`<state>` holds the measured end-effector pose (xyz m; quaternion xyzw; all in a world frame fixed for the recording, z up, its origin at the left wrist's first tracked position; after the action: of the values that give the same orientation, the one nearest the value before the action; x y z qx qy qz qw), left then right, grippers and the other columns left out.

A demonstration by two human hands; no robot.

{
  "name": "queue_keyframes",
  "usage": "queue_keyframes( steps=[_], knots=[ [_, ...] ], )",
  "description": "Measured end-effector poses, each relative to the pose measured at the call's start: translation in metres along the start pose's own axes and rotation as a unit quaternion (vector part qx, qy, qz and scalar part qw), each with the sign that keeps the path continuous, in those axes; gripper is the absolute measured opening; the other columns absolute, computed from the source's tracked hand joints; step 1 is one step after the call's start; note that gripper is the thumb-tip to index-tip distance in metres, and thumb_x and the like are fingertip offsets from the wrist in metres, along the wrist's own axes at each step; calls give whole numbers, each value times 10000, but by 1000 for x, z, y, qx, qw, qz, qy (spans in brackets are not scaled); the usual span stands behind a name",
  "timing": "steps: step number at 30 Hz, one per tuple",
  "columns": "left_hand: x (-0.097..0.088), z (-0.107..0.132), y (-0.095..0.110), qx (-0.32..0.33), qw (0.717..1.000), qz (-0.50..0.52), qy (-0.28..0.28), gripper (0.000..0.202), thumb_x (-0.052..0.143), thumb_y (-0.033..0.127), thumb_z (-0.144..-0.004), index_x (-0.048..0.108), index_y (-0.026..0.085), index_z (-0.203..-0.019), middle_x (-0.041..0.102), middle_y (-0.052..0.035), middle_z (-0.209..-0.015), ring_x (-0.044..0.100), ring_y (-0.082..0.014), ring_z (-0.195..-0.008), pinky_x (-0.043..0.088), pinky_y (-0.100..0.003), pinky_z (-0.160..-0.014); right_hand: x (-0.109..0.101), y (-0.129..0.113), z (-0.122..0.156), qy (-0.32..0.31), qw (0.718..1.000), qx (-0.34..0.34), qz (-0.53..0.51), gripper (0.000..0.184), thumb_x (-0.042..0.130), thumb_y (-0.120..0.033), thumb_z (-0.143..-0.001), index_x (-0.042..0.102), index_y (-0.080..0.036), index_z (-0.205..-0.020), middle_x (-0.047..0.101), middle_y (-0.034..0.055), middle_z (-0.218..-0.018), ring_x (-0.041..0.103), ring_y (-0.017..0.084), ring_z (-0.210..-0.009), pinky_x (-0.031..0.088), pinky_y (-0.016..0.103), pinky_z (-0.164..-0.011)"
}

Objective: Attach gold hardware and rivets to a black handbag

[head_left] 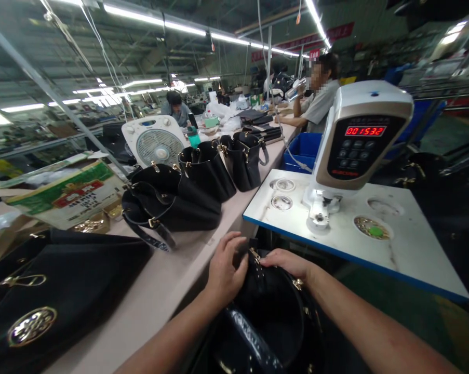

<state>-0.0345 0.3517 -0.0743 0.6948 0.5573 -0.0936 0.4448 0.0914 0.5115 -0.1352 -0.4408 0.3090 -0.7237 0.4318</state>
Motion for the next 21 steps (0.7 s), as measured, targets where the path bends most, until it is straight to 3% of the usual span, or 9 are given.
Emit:
queue_keyframes(
  steps=[2, 3, 6, 8, 11, 14, 18, 21],
  knots=[
    [-5, 0, 3, 155, 987, -46, 24, 350, 599, 77, -939, 640, 236, -1249, 652, -98, -1342, 607, -234, -1234, 561, -396, -1012, 0, -1, -1, -1, 1000, -4, -4, 437, 906, -503, -596, 710, -122, -683, 672, 4, -639, 562, 107, -550, 442, 255, -597],
    [-7, 0, 5, 221, 973, -66, 11, 351, 590, 65, -948, 648, 237, -1248, 679, -87, -1320, 602, -238, -1245, 545, -412, -1043, 0, -2, -1, -2, 1000, -7, -6, 419, 901, -487, -595, 702, -127, -672, 663, -2, -629, 556, 107, -549, 441, 255, -595],
    [-13, -5, 12, 331, 935, -76, -108, 376, 577, 75, -947, 630, 204, -1296, 728, -75, -1277, 610, -260, -1249, 526, -447, -1061, 1, -3, -3, -4, 1000, -20, -6, 321, 864, -393, -610, 661, -144, -613, 618, -31, -581, 514, 92, -529, 416, 240, -564],
    [-18, -13, 16, 321, 921, -46, -215, 415, 593, 123, -920, 609, 191, -1329, 719, -90, -1294, 638, -270, -1213, 537, -453, -1027, 2, -4, -4, -5, 1000, -24, -3, 254, 821, -322, -626, 638, -151, -583, 580, -48, -542, 475, 82, -499, 386, 230, -526],
    [-23, -27, 20, 250, 910, 18, -332, 523, 702, 313, -899, 577, 208, -1395, 671, -132, -1341, 662, -284, -1165, 561, -439, -968, 1, -3, -4, -7, 1000, -22, 1, 209, 800, -281, -636, 648, -145, -592, 569, -50, -532, 468, 81, -486, 381, 226, -504],
    [-20, -40, 18, 183, 898, 88, -391, 630, 827, 444, -846, 594, 237, -1393, 649, -129, -1305, 651, -275, -1169, 560, -404, -965, -2, -1, -1, -10, 1000, -14, -4, 273, 833, -356, -677, 677, -134, -644, 588, -41, -554, 496, 85, -494, 409, 225, -516],
    [-7, -49, 11, 115, 880, 121, -444, 572, 941, 345, -725, 664, 224, -1210, 651, -65, -1160, 665, -221, -1022, 556, -341, -884, -6, 3, 2, -15, 1000, -13, -16, 334, 863, -415, -695, 694, -128, -685, 623, -34, -582, 523, 81, -501, 412, 210, -509],
    [0, -53, 9, 116, 867, 122, -469, 470, 955, 297, -701, 671, 210, -1066, 635, -38, -1103, 651, -205, -979, 536, -312, -843, -9, 5, 4, -20, 999, -15, -24, 363, 881, -445, -677, 723, -122, -726, 657, -24, -612, 557, 84, -519, 433, 205, -522]
  ],
)
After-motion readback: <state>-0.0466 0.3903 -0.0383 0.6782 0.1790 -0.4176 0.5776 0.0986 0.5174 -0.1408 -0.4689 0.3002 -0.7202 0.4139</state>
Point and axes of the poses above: each hand's wrist, its own z-axis away from the middle knuckle, its own x-axis out of the palm, y = z × x, the point moved 2 cm from there along -z, towards the middle knuckle
